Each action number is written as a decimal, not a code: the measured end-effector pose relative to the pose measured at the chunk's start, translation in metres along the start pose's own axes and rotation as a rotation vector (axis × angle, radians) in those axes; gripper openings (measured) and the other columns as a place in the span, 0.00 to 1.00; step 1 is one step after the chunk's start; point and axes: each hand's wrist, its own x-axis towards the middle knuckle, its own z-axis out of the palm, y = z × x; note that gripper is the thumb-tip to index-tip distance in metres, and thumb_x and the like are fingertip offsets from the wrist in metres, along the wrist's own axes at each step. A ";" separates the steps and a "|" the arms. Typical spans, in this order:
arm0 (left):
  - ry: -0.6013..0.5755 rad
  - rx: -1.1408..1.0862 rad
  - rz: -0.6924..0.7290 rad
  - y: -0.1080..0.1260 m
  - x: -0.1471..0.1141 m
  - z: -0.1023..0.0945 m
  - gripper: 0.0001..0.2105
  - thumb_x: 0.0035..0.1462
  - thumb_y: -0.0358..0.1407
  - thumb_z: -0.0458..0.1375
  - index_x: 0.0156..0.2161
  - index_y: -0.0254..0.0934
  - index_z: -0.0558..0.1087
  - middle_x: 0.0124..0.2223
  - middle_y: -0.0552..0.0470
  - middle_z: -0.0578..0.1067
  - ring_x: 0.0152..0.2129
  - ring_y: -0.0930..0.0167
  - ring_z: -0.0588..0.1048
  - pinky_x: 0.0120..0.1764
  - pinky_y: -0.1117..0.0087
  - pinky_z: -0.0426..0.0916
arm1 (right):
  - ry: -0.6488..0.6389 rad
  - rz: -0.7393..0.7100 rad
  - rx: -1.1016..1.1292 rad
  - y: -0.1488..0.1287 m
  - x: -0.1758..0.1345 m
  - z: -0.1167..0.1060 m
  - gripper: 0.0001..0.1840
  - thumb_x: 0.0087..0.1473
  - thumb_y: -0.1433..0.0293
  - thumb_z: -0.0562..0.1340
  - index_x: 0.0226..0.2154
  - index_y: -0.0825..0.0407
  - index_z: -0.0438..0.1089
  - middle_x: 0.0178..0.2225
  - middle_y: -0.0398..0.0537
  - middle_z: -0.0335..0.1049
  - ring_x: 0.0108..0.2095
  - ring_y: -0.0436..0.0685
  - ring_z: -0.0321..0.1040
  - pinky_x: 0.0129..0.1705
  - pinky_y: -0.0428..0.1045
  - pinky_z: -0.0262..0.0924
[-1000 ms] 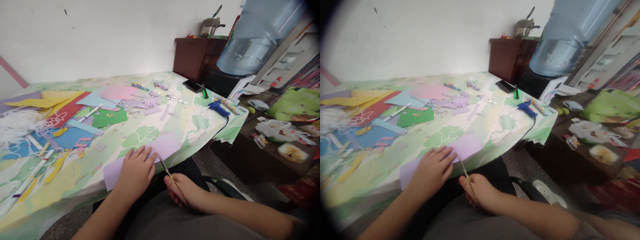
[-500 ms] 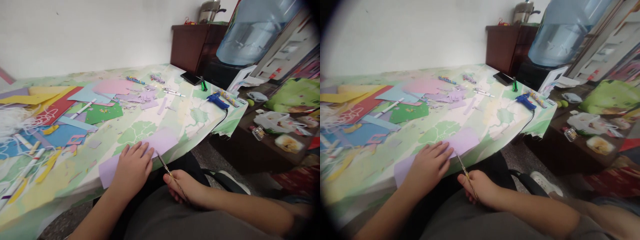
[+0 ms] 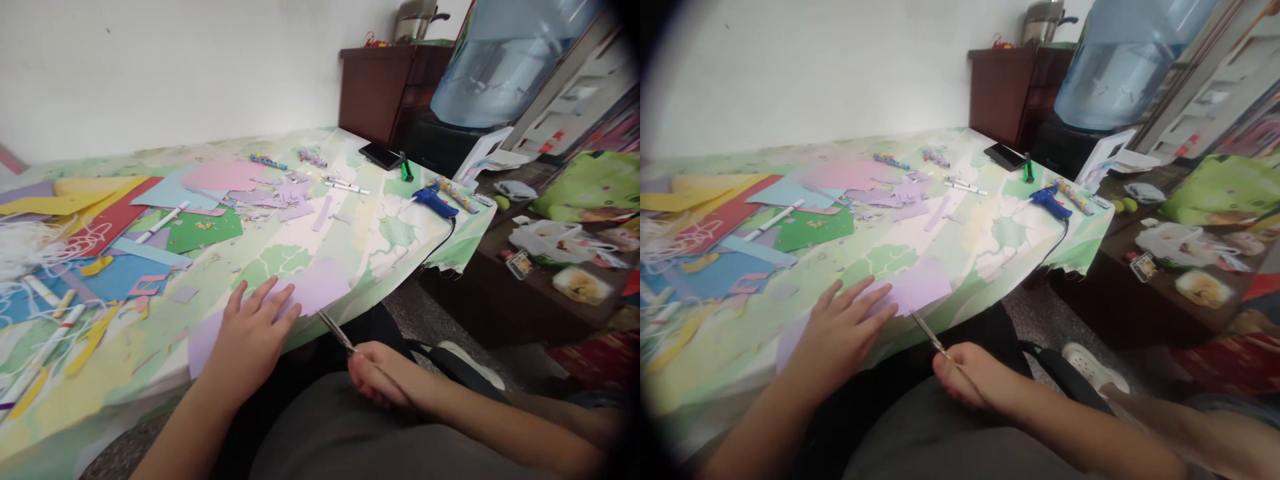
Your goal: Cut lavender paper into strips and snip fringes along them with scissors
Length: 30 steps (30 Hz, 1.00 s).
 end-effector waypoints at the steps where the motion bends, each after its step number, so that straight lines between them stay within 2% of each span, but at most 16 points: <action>1: 0.026 0.023 0.013 -0.005 0.000 -0.001 0.12 0.48 0.30 0.47 0.37 0.44 0.67 0.46 0.51 0.66 0.48 0.61 0.55 0.45 0.51 0.47 | 0.010 -0.025 0.014 0.001 -0.004 -0.008 0.28 0.38 0.45 0.43 0.19 0.54 0.55 0.14 0.38 0.50 0.12 0.42 0.46 0.12 0.40 0.42; 3: 0.095 0.080 0.019 -0.019 -0.003 -0.003 0.13 0.47 0.28 0.48 0.37 0.45 0.67 0.47 0.51 0.65 0.49 0.60 0.53 0.46 0.51 0.46 | 0.118 -0.070 0.078 0.005 -0.010 -0.025 0.30 0.37 0.43 0.42 0.19 0.54 0.54 0.14 0.38 0.50 0.13 0.43 0.47 0.12 0.41 0.43; 5: 0.162 0.125 -0.017 -0.032 -0.010 -0.009 0.15 0.46 0.28 0.49 0.39 0.48 0.66 0.48 0.51 0.64 0.48 0.60 0.54 0.45 0.51 0.46 | 0.210 -0.210 0.133 0.007 -0.012 -0.043 0.28 0.40 0.45 0.40 0.20 0.53 0.53 0.16 0.39 0.51 0.14 0.45 0.49 0.14 0.43 0.45; 6: 0.157 0.126 -0.052 -0.035 -0.014 -0.014 0.17 0.46 0.28 0.50 0.41 0.49 0.64 0.48 0.50 0.64 0.47 0.61 0.56 0.45 0.52 0.48 | 0.254 -0.255 0.109 0.007 -0.013 -0.052 0.27 0.42 0.46 0.40 0.21 0.53 0.53 0.17 0.41 0.52 0.15 0.45 0.50 0.15 0.44 0.47; 7: 0.152 0.113 -0.122 -0.035 -0.020 -0.019 0.18 0.45 0.29 0.50 0.43 0.49 0.63 0.47 0.49 0.64 0.45 0.61 0.58 0.43 0.54 0.50 | 0.270 -0.277 0.036 0.006 -0.013 -0.060 0.26 0.43 0.48 0.40 0.22 0.53 0.54 0.18 0.42 0.54 0.16 0.47 0.52 0.17 0.45 0.49; 9: 0.203 -0.011 -0.370 -0.020 -0.029 -0.029 0.15 0.44 0.33 0.53 0.41 0.45 0.65 0.41 0.48 0.67 0.40 0.61 0.62 0.40 0.56 0.55 | 0.313 -0.287 -0.235 -0.001 -0.012 -0.077 0.22 0.44 0.50 0.44 0.23 0.53 0.55 0.20 0.44 0.56 0.19 0.48 0.54 0.20 0.46 0.50; 10: 0.203 -0.188 -0.472 -0.007 -0.032 -0.032 0.13 0.42 0.36 0.53 0.38 0.42 0.67 0.37 0.48 0.68 0.36 0.63 0.64 0.38 0.59 0.58 | 0.341 -0.300 -0.422 -0.006 -0.011 -0.085 0.20 0.43 0.52 0.47 0.22 0.52 0.56 0.19 0.44 0.56 0.20 0.49 0.53 0.21 0.46 0.49; 12: 0.120 -0.740 -0.697 0.027 -0.028 -0.032 0.08 0.44 0.38 0.52 0.31 0.40 0.68 0.31 0.50 0.69 0.29 0.69 0.67 0.31 0.67 0.62 | 0.395 -0.343 -0.759 -0.020 -0.006 -0.097 0.17 0.41 0.54 0.51 0.21 0.52 0.57 0.19 0.44 0.56 0.21 0.50 0.53 0.23 0.47 0.49; 14: -0.088 -1.331 -1.012 0.057 -0.014 -0.023 0.09 0.45 0.39 0.50 0.31 0.38 0.67 0.22 0.54 0.66 0.16 0.75 0.64 0.19 0.74 0.60 | 0.408 -0.433 -0.951 -0.039 0.004 -0.103 0.17 0.40 0.55 0.53 0.23 0.52 0.57 0.22 0.46 0.59 0.25 0.53 0.55 0.26 0.48 0.50; 15: -0.142 -1.593 -1.133 0.068 -0.003 -0.016 0.11 0.45 0.41 0.50 0.32 0.37 0.66 0.21 0.55 0.65 0.14 0.77 0.63 0.16 0.75 0.58 | 0.385 -0.511 -0.998 -0.049 0.011 -0.104 0.17 0.39 0.55 0.55 0.25 0.52 0.57 0.25 0.48 0.60 0.28 0.55 0.56 0.29 0.49 0.50; 16: -0.132 -1.803 -1.208 0.073 0.007 -0.009 0.13 0.45 0.42 0.50 0.34 0.36 0.65 0.23 0.54 0.66 0.16 0.77 0.64 0.17 0.76 0.59 | 0.342 -0.611 -1.020 -0.060 0.020 -0.103 0.17 0.39 0.57 0.55 0.27 0.53 0.57 0.30 0.50 0.61 0.33 0.56 0.57 0.33 0.49 0.51; 18: -0.075 -2.027 -1.345 0.074 0.026 0.004 0.16 0.44 0.45 0.49 0.33 0.34 0.65 0.24 0.54 0.66 0.16 0.77 0.65 0.17 0.76 0.60 | 0.206 -0.781 -1.061 -0.079 0.041 -0.095 0.16 0.42 0.59 0.54 0.29 0.54 0.57 0.41 0.55 0.58 0.41 0.57 0.53 0.40 0.49 0.48; 20: -0.029 -2.082 -1.488 0.068 0.037 0.012 0.18 0.43 0.48 0.49 0.30 0.32 0.66 0.23 0.53 0.66 0.15 0.77 0.65 0.17 0.76 0.59 | 0.114 -0.875 -1.107 -0.094 0.064 -0.085 0.16 0.43 0.59 0.54 0.30 0.55 0.57 0.44 0.57 0.55 0.43 0.57 0.51 0.42 0.48 0.46; 24: 0.049 -2.028 -1.673 0.060 0.040 0.017 0.22 0.43 0.50 0.46 0.25 0.29 0.67 0.17 0.53 0.65 0.12 0.78 0.64 0.16 0.77 0.58 | 0.003 -0.925 -1.155 -0.102 0.093 -0.067 0.17 0.42 0.59 0.55 0.30 0.55 0.60 0.31 0.51 0.62 0.34 0.56 0.57 0.34 0.48 0.51; 27: 0.111 -1.963 -1.697 0.060 0.033 0.018 0.21 0.45 0.48 0.45 0.23 0.29 0.66 0.15 0.54 0.64 0.11 0.78 0.64 0.16 0.77 0.57 | -0.006 -0.938 -1.150 -0.094 0.091 -0.063 0.18 0.41 0.59 0.56 0.31 0.56 0.60 0.29 0.51 0.61 0.32 0.56 0.56 0.33 0.49 0.51; 30: 0.180 -1.920 -1.656 0.061 0.025 0.019 0.17 0.45 0.45 0.48 0.24 0.31 0.66 0.15 0.55 0.64 0.12 0.78 0.64 0.16 0.77 0.58 | 0.000 -0.905 -1.111 -0.084 0.075 -0.062 0.18 0.42 0.59 0.55 0.32 0.56 0.59 0.29 0.50 0.60 0.31 0.55 0.55 0.32 0.48 0.51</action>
